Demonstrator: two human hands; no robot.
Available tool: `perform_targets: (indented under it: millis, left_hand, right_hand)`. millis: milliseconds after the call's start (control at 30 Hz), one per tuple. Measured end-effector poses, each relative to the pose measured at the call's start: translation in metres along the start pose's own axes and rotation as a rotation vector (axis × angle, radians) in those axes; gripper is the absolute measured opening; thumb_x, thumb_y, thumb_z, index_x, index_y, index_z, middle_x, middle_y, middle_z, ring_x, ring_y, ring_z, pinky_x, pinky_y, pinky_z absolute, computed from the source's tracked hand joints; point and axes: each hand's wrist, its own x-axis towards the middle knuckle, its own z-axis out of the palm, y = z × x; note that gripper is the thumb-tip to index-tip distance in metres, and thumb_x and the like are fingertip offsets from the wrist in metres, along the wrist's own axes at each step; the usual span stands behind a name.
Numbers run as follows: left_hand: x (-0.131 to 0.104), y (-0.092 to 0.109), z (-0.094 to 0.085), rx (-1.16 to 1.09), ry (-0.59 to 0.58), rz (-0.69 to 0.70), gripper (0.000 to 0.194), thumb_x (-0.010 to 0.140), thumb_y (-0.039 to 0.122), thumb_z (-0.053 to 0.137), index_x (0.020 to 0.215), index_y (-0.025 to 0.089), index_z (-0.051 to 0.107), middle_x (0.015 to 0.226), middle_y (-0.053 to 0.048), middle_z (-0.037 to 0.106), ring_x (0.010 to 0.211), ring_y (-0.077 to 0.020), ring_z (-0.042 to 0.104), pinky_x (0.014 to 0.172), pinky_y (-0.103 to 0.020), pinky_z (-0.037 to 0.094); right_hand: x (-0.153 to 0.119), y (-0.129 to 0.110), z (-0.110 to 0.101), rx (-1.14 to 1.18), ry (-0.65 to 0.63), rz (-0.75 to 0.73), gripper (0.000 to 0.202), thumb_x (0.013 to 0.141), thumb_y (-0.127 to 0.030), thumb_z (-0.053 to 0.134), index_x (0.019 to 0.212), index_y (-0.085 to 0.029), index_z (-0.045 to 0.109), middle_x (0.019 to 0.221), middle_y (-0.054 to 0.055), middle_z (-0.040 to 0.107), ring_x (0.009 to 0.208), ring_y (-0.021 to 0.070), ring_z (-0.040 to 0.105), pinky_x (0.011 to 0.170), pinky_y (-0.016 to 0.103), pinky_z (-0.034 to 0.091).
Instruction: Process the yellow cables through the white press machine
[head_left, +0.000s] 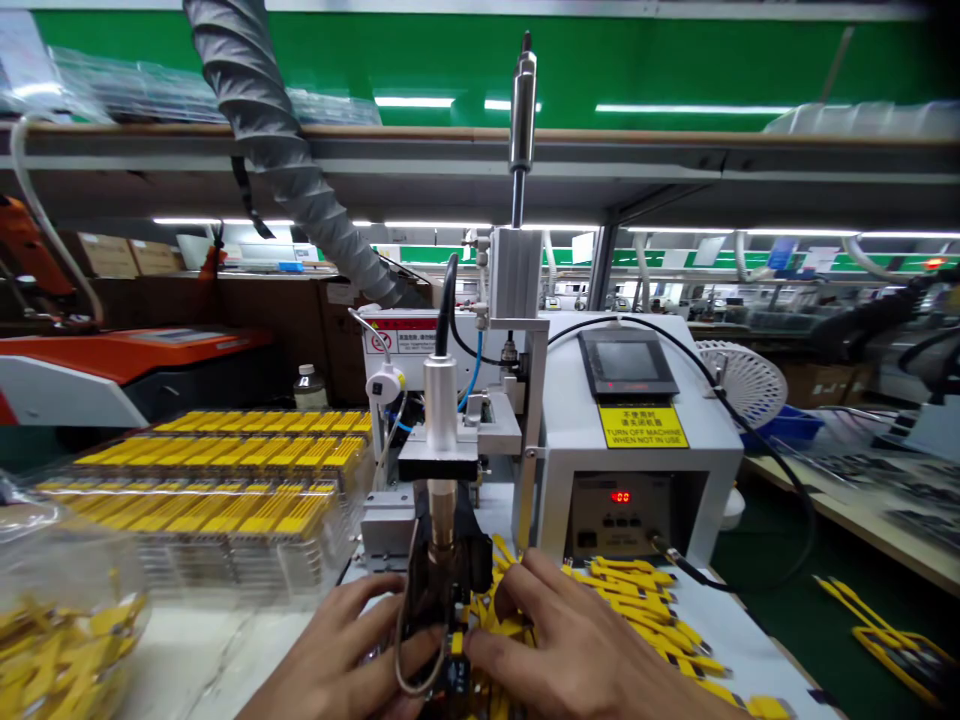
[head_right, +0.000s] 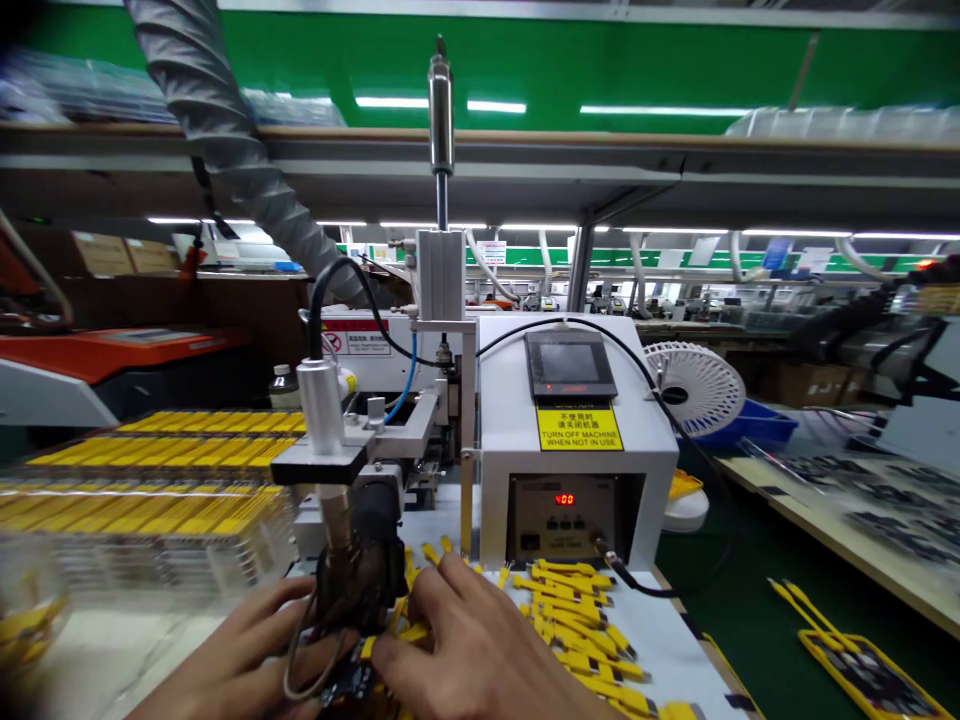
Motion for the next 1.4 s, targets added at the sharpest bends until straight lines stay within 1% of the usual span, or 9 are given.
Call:
perform_targets:
  millis: [133, 267, 400, 533, 633, 767, 900, 1167, 1400]
  left_hand:
    - [0.0, 0.002, 0.004, 0.105, -0.02, 0.046, 0.053, 0.086, 0.054, 0.059, 0.136, 0.036, 0.053, 0.131, -0.001, 0.062, 0.128, -0.0243, 0.052, 0.112, -0.039, 0.049]
    - [-0.002, 0.001, 0.004, 0.267, -0.043, 0.126, 0.05, 0.088, 0.047, 0.059, 0.135, 0.031, 0.053, 0.128, -0.003, 0.064, 0.124, -0.0227, 0.054, 0.11, -0.036, 0.05]
    - [0.003, -0.003, -0.005, 0.571, -0.067, 0.422, 0.039, 0.09, 0.021, 0.044, 0.126, 0.023, 0.059, 0.118, -0.003, 0.07, 0.106, -0.0217, 0.066, 0.09, -0.034, 0.059]
    - [0.017, -0.001, -0.015, 0.747, -0.097, 0.617, 0.049, 0.082, 0.004, 0.03, 0.113, 0.018, 0.064, 0.103, -0.002, 0.074, 0.091, -0.024, 0.073, 0.069, -0.038, 0.062]
    - [0.019, 0.0, -0.015, 0.703, -0.067, 0.599, 0.047, 0.087, 0.006, 0.026, 0.111, 0.018, 0.064, 0.101, 0.001, 0.075, 0.087, -0.0209, 0.073, 0.068, -0.035, 0.062]
    - [0.006, -0.006, -0.002, 0.509, 0.068, 0.421, 0.034, 0.097, 0.022, 0.033, 0.109, 0.023, 0.065, 0.104, 0.003, 0.075, 0.093, -0.0156, 0.069, 0.076, -0.028, 0.061]
    - [-0.007, -0.014, 0.009, 0.374, 0.027, 0.284, 0.034, 0.098, 0.028, 0.037, 0.117, 0.03, 0.065, 0.119, 0.005, 0.07, 0.108, -0.0115, 0.064, 0.082, -0.02, 0.061]
    - [-0.004, -0.018, 0.008, 0.207, 0.06, 0.261, 0.032, 0.098, 0.031, 0.043, 0.12, 0.031, 0.065, 0.124, 0.003, 0.066, 0.116, -0.0101, 0.057, 0.089, -0.015, 0.057]
    - [-0.003, -0.019, 0.008, 0.223, 0.019, 0.251, 0.029, 0.098, 0.034, 0.045, 0.116, 0.033, 0.067, 0.123, 0.003, 0.067, 0.117, -0.0098, 0.058, 0.089, -0.016, 0.058]
  right_hand:
    - [-0.002, -0.001, 0.002, 0.024, 0.005, 0.023, 0.013, 0.097, -0.038, 0.056, 0.097, -0.026, 0.061, 0.08, 0.003, 0.05, 0.074, 0.0191, 0.047, 0.056, 0.027, 0.033]
    - [-0.001, -0.003, 0.003, 0.036, 0.07, 0.006, 0.028, 0.105, -0.036, 0.038, 0.093, -0.023, 0.06, 0.079, 0.004, 0.048, 0.074, 0.0192, 0.044, 0.056, 0.029, 0.029]
    - [0.002, -0.004, 0.0, 0.045, 0.069, -0.005, 0.036, 0.106, -0.034, 0.032, 0.091, -0.02, 0.061, 0.077, 0.005, 0.044, 0.072, 0.0188, 0.039, 0.056, 0.03, 0.024]
    - [0.004, -0.003, -0.004, 0.05, 0.083, -0.027, 0.036, 0.107, -0.032, 0.031, 0.094, -0.019, 0.062, 0.075, 0.005, 0.046, 0.07, 0.0182, 0.039, 0.056, 0.03, 0.025]
    - [0.006, -0.003, -0.006, 0.042, 0.099, -0.048, 0.034, 0.106, -0.031, 0.032, 0.093, -0.019, 0.061, 0.074, 0.005, 0.047, 0.069, 0.0179, 0.039, 0.056, 0.03, 0.025]
    - [0.007, -0.003, -0.005, 0.047, 0.103, -0.044, 0.037, 0.106, -0.033, 0.031, 0.093, -0.02, 0.062, 0.075, 0.005, 0.048, 0.07, 0.0183, 0.041, 0.055, 0.03, 0.025]
    - [0.006, -0.003, -0.005, 0.054, 0.103, -0.031, 0.038, 0.106, -0.034, 0.03, 0.094, -0.021, 0.063, 0.076, 0.005, 0.049, 0.07, 0.0182, 0.041, 0.054, 0.03, 0.025]
    - [0.004, -0.003, -0.006, 0.057, 0.081, -0.025, 0.04, 0.107, -0.035, 0.028, 0.097, -0.021, 0.064, 0.078, 0.005, 0.048, 0.072, 0.0183, 0.042, 0.055, 0.03, 0.026]
    - [0.004, -0.003, -0.003, 0.058, 0.059, -0.007, 0.038, 0.107, -0.036, 0.03, 0.094, -0.021, 0.063, 0.08, 0.005, 0.048, 0.074, 0.0183, 0.041, 0.056, 0.03, 0.023]
